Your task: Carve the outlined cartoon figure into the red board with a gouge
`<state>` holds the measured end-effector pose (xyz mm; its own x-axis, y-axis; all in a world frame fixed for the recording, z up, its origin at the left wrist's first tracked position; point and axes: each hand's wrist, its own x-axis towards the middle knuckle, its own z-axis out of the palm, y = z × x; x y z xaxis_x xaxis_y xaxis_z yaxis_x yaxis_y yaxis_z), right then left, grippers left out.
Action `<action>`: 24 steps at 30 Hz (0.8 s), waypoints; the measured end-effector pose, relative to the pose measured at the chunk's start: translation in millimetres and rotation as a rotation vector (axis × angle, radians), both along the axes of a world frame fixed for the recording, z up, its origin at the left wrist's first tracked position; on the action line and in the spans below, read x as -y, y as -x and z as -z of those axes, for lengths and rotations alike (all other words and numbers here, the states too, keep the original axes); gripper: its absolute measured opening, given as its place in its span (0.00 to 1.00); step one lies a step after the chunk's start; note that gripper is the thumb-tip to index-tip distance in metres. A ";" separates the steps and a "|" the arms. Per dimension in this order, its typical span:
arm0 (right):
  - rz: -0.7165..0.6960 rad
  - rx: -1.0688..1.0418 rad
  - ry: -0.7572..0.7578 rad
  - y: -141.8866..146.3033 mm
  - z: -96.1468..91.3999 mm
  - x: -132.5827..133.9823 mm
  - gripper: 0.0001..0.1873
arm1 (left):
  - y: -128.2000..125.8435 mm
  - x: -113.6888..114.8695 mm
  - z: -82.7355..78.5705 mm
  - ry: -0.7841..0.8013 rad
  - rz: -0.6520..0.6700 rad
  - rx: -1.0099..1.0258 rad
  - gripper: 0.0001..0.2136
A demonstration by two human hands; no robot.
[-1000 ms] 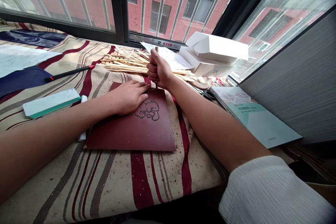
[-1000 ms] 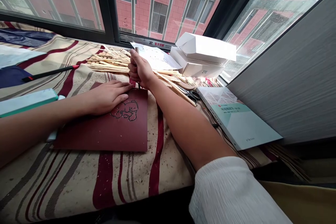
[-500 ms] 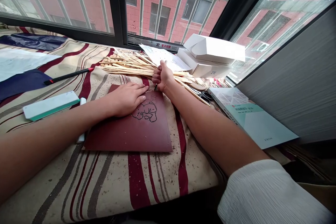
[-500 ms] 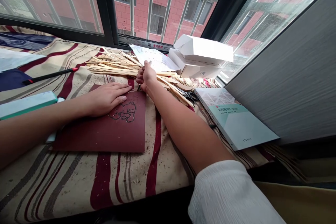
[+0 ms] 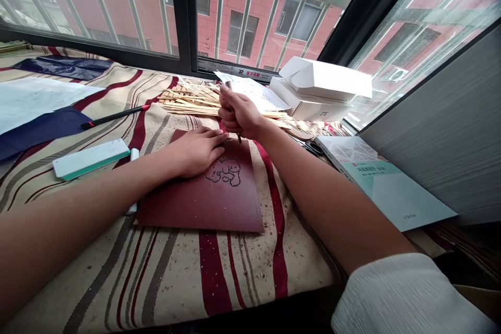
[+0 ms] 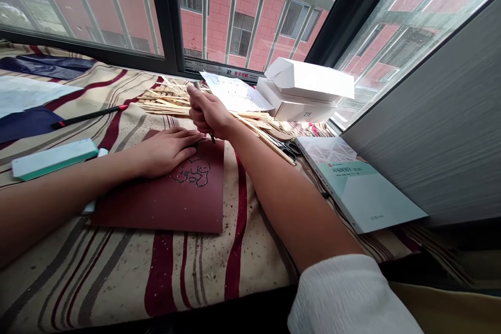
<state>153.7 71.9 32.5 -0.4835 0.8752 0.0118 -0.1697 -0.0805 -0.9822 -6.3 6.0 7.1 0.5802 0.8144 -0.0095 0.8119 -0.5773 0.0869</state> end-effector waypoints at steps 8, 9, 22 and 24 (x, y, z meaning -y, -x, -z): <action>0.300 -0.022 -0.093 9.6 2.6 -4.3 0.28 | -6.8 0.7 -8.7 0.020 -0.017 -0.070 0.30; 0.296 -0.022 -0.096 10.4 3.6 -4.7 0.27 | -7.2 0.7 -8.5 0.016 -0.029 -0.062 0.30; 0.220 0.066 -0.208 16.6 7.0 -3.0 0.25 | -0.3 -3.3 5.6 -0.049 0.001 0.066 0.32; 0.210 0.103 -0.258 17.9 8.1 -3.7 0.25 | -0.6 -3.0 5.6 -0.045 0.001 0.072 0.32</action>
<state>135.8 75.6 24.4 -0.3033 0.9304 0.2060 -0.0550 0.1987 -0.9785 -5.7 9.0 1.5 0.5791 0.8123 0.0694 0.8036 -0.5831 0.1192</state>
